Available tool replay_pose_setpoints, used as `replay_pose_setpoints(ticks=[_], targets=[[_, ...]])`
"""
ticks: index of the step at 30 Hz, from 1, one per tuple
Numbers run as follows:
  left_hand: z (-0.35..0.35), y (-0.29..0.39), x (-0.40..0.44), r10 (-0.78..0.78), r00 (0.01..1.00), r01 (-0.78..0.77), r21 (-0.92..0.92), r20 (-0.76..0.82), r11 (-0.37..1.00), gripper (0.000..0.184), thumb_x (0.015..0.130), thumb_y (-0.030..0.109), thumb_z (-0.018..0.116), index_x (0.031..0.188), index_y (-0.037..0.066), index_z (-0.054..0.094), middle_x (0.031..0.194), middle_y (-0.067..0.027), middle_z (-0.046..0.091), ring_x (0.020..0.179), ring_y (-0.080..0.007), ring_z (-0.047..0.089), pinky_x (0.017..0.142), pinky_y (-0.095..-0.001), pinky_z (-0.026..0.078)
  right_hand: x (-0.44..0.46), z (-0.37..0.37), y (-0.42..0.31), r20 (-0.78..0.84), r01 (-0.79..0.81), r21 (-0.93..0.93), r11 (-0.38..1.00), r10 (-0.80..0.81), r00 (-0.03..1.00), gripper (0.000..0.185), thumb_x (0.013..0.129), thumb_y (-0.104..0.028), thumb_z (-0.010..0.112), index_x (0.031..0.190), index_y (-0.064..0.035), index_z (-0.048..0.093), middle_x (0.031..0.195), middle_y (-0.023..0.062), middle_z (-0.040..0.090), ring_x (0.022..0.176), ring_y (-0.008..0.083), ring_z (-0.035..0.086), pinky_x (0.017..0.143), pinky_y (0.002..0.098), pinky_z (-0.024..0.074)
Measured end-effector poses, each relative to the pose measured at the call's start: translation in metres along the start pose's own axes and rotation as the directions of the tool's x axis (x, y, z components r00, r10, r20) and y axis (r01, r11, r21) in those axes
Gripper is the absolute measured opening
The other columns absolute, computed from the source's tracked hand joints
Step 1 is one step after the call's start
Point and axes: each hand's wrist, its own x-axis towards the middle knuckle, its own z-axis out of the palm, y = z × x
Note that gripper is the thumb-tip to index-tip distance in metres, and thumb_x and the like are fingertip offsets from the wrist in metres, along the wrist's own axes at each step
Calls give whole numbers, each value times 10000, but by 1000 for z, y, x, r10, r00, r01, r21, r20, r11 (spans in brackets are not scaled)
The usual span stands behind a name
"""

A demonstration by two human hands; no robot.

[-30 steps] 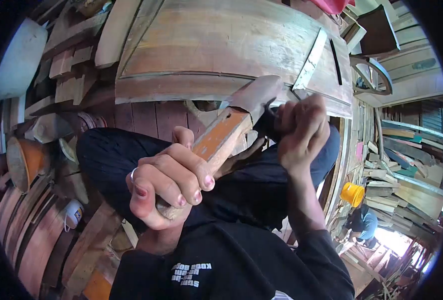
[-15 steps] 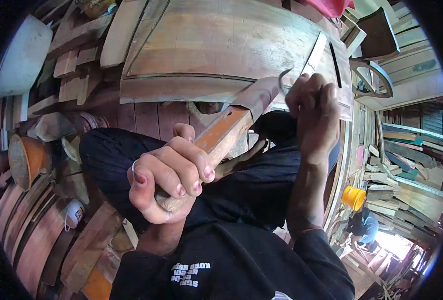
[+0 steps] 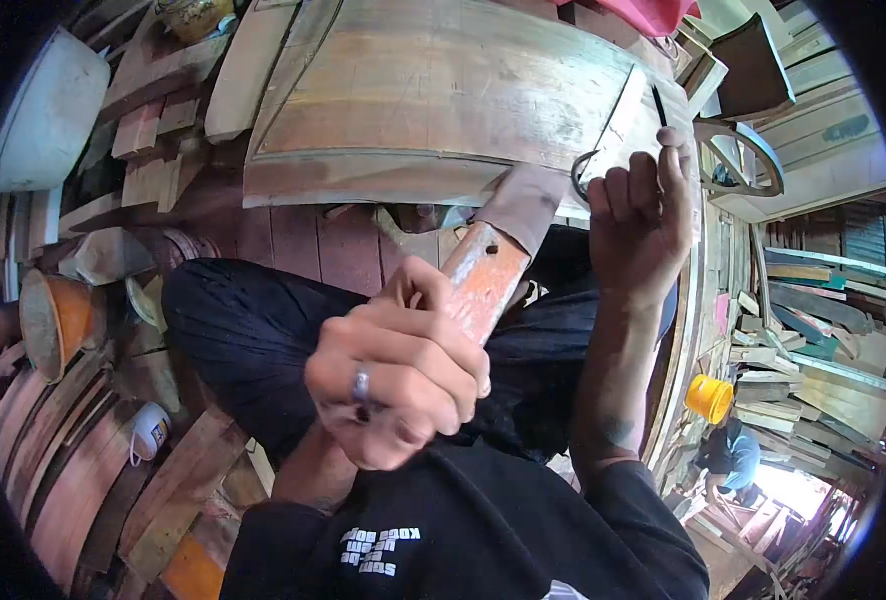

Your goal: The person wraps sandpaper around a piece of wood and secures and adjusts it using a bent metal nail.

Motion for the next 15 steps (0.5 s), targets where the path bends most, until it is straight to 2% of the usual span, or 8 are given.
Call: replay_pose_setpoints(ticks=[1,4,5,6,7,10,11,15], targets=[[0,3,4,3,998,-4,25,66,1000,205,803,222,653,648,90,631,610,2,627,630,-187,696,736,-370,394,-3,2,-1,-31,-35,1,999,35,999,253,1103,-312,458,1197,-105,570,613,-66,256,508,59,218,503,259,217],[0,5,15,13,974,-29,68,227,997,208,794,224,689,650,91,618,643,-2,636,647,-191,698,732,-375,402,-10,15,7,-152,-129,-182,975,102,983,342,1115,-438,410,1119,-124,544,552,-73,209,451,69,173,459,279,168],[3,2,18,91,966,-110,68,242,992,418,972,375,620,681,76,647,627,-27,665,585,-197,684,679,-384,368,-11,12,9,-128,-153,-176,972,132,983,349,1113,-448,410,1104,-121,531,548,-72,212,448,73,174,459,280,167],[5,4,21,95,964,-115,68,247,991,418,972,375,620,681,76,647,627,-27,665,585,-197,684,679,-384,368,-11,14,11,-104,-179,-170,969,163,981,357,1112,-458,410,1088,-118,518,545,-72,215,446,77,175,458,282,167],[7,9,25,169,948,-198,84,271,976,414,962,371,626,681,69,645,628,-32,666,580,-198,683,668,-378,366,-12,20,7,-166,-200,-195,960,168,972,402,1107,-485,406,923,-135,484,539,-71,199,449,77,160,457,290,161],[17,14,34,295,893,-360,147,339,921,337,900,343,677,709,69,634,642,-43,667,590,-215,687,683,-372,398,0,20,-6,-104,-56,-90,994,46,994,471,1100,-511,403,786,-161,407,534,-68,192,457,80,132,458,295,152],[19,10,35,266,881,-361,192,390,913,301,873,323,698,718,75,631,684,-42,677,641,-214,699,712,-381,413,6,24,-13,-149,-47,-75,996,35,988,512,1104,-494,399,706,-183,316,529,-66,185,465,84,110,461,297,149],[19,-36,36,178,829,-403,347,530,847,228,779,224,779,699,113,597,803,-3,680,834,-195,708,821,-405,454,26,26,-25,-26,13,-40,999,-14,1000,521,1097,-478,423,676,-189,325,513,-52,209,441,96,148,450,303,167]])
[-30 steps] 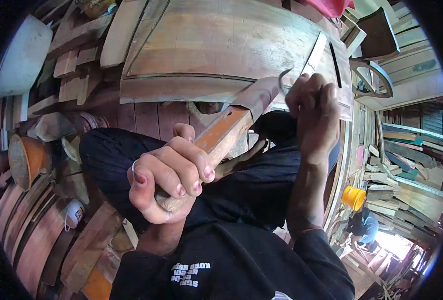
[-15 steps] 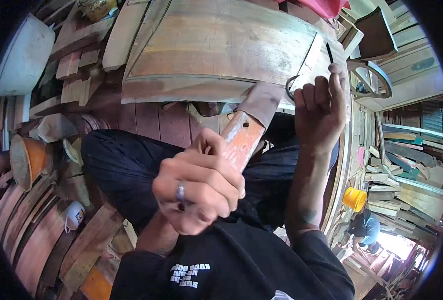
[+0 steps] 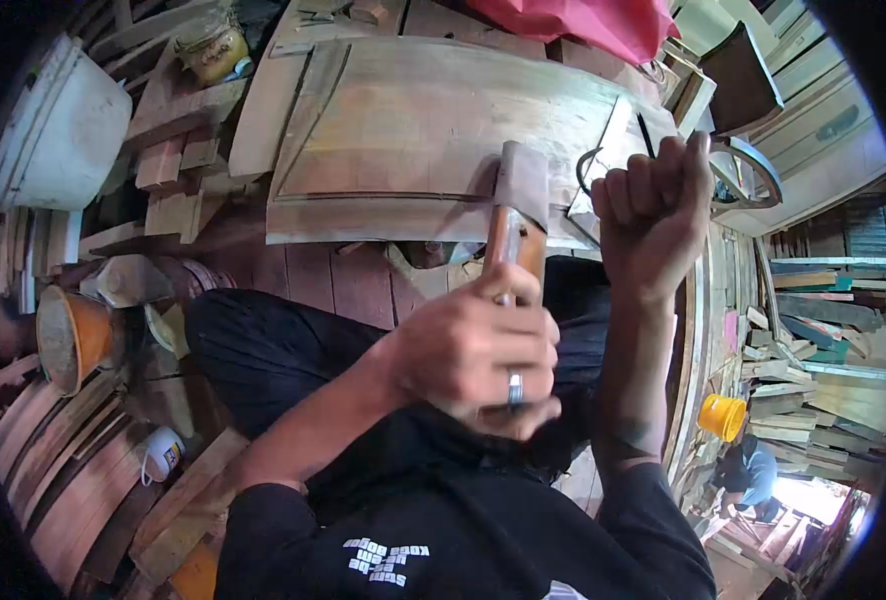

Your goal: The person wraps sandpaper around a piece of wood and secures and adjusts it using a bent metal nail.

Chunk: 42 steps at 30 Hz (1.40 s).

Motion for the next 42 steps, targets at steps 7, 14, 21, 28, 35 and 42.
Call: replay_pose_setpoints(ticks=[7,14,21,28,35,42], targets=[[25,-57,-30,-88,995,79,153,51,985,143,816,219,743,746,127,659,820,-13,650,871,-180,659,981,-399,441,33,-8,50,18,0,-339,941,7,1000,547,1096,-413,501,644,-153,335,538,-53,315,470,62,266,452,280,234],[42,-62,-34,-76,993,85,93,-94,992,150,803,218,752,750,121,651,820,-14,658,875,-199,674,957,-417,453,26,-10,59,33,6,-500,866,12,999,523,1097,-401,508,659,-150,371,553,-63,332,485,49,305,455,265,251],[43,-62,-36,-110,990,111,12,-92,994,183,813,211,741,710,125,617,783,16,663,886,-179,680,943,-409,449,68,-13,54,-169,-154,-521,839,75,983,529,1083,-414,503,654,-159,328,532,-55,312,446,58,297,426,271,238],[46,-64,-37,-105,987,105,-7,-121,994,158,795,216,734,723,130,622,781,17,647,900,-183,673,956,-414,444,46,1,61,-200,-58,-613,788,-84,976,448,1097,-368,494,728,-158,352,522,-51,295,419,62,242,416,282,238],[47,-65,-39,-81,982,76,-31,-170,997,132,768,191,730,718,93,657,714,-12,610,797,-189,652,941,-393,459,32,-4,73,-120,127,-621,773,-255,959,457,1102,-351,479,715,-151,339,507,-46,280,413,67,236,407,281,224],[46,-67,-39,-93,986,90,-27,-136,996,159,803,219,726,715,118,640,775,0,657,832,-177,676,903,-396,453,55,2,80,-152,147,-647,748,-315,937,477,1095,-393,491,711,-146,352,520,-28,321,415,83,294,423,279,264]])
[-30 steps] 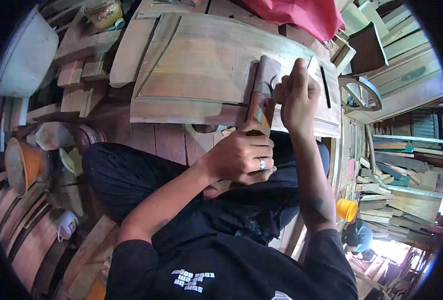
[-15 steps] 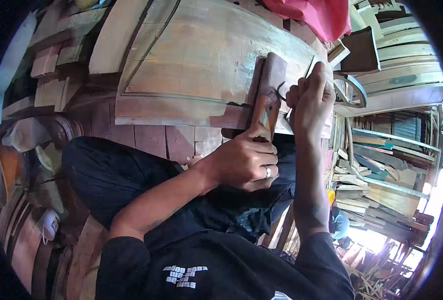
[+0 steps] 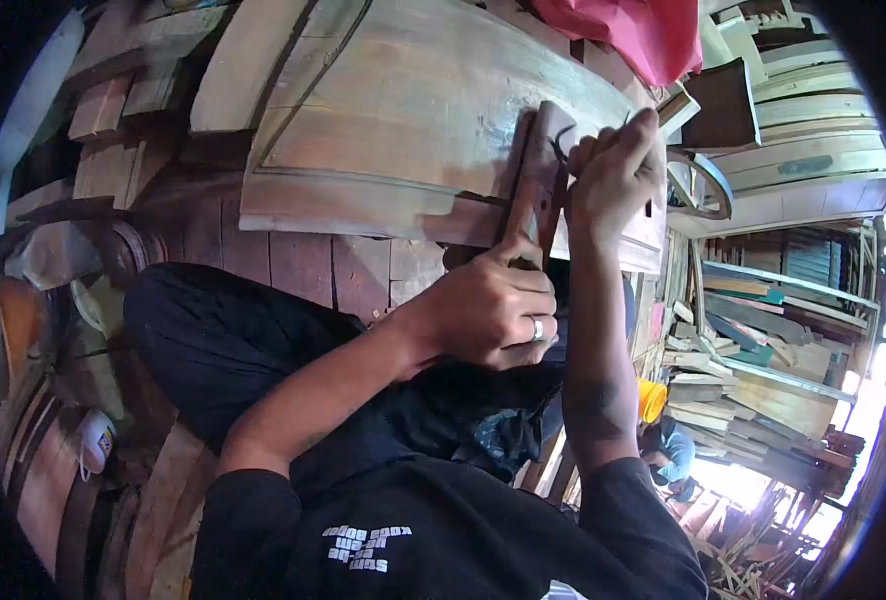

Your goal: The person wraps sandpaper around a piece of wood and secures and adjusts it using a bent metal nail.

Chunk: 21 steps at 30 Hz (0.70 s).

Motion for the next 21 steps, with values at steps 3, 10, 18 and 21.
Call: replay_pose_setpoints(ticks=[3,10,18,21], targets=[[-2,2,0,-9,1000,9,13,-6,1000,169,806,222,725,708,117,636,773,-4,658,832,-179,677,896,-391,455,-16,-21,6,12,-39,102,994,38,999,523,1113,-371,448,656,-138,344,528,-35,367,434,55,311,416,260,273],[-3,2,1,-25,999,25,8,-27,1000,181,800,217,754,704,119,637,774,7,670,837,-176,687,897,-395,471,2,0,4,-17,-43,54,998,44,999,546,1112,-386,451,646,-106,399,521,-35,379,435,58,366,419,259,301],[-4,5,0,-34,999,34,-17,10,999,111,781,189,752,739,100,699,795,-16,679,838,-194,679,953,-399,452,-5,-12,-19,97,-195,-101,976,204,974,523,1091,-409,488,664,-117,411,550,-55,377,457,49,358,425,249,301],[-4,3,0,-26,1000,26,31,2,999,122,769,203,760,744,102,695,788,-7,676,872,-177,679,943,-398,451,10,4,-26,246,-211,-48,976,216,945,241,1066,-280,567,893,-128,498,676,-33,457,512,57,355,481,256,327]])
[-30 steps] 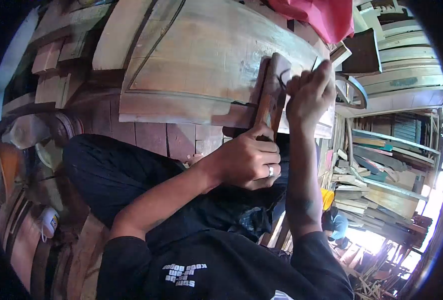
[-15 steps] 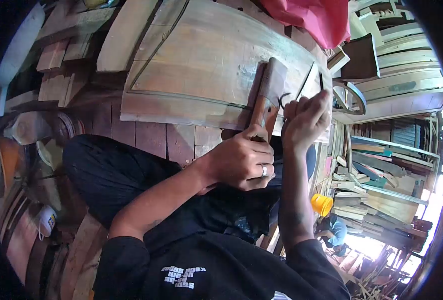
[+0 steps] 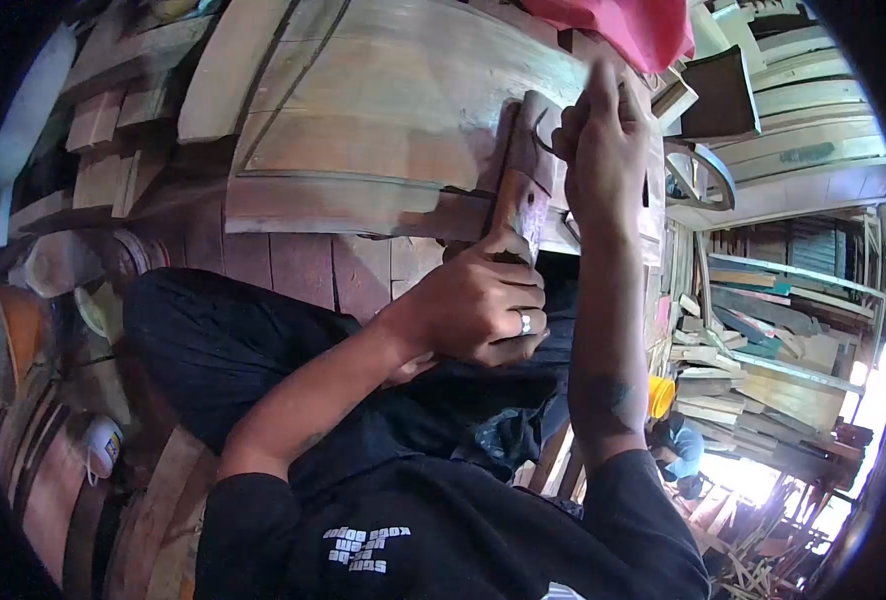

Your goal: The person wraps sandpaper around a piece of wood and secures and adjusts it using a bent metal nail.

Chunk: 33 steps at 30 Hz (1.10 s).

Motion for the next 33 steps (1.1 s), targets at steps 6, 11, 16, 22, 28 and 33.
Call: replay_pose_setpoints(ticks=[6,11,16,22,28,33], targets=[[2,-2,-1,27,999,-28,-6,-25,1000,124,773,226,754,763,114,701,789,10,678,872,-169,678,951,-389,462,-6,-16,-11,-49,-151,1,988,151,987,207,1067,-115,479,1239,-31,557,923,98,661,722,103,564,606,253,454],[-1,-3,-2,28,1000,-28,-15,11,999,129,793,234,748,797,111,710,818,-7,683,877,-176,677,955,-400,470,-7,-24,-3,130,4,-119,993,12,992,237,1094,-114,440,1294,-11,513,947,123,682,747,126,587,655,270,471],[-3,-4,-2,27,998,-26,-22,48,999,142,794,235,747,808,98,711,831,-34,690,867,-197,685,953,-407,478,-4,-16,-7,108,28,-386,922,15,994,267,1115,-185,438,1306,-4,484,876,105,657,645,129,555,609,282,455],[0,-5,-2,47,998,-48,-21,-30,999,173,774,238,788,773,106,677,833,-25,694,889,-213,694,954,-400,463,13,-5,-3,69,117,-557,822,-94,993,309,1092,-301,513,1160,-16,610,839,78,696,700,142,619,667,308,500],[1,-6,-2,55,999,-54,21,-4,998,169,753,248,791,789,122,684,830,1,688,914,-190,697,982,-407,445,41,-18,28,44,306,-694,652,-385,922,510,1026,-468,607,1152,25,633,786,97,661,714,185,606,705,375,505],[-2,-7,-2,76,996,-77,24,39,997,158,763,262,771,795,130,690,838,1,688,918,-185,694,980,-403,451,25,-16,10,27,65,-544,836,-60,998,418,1050,-365,582,1089,31,710,772,10,629,610,60,489,558,234,382]])
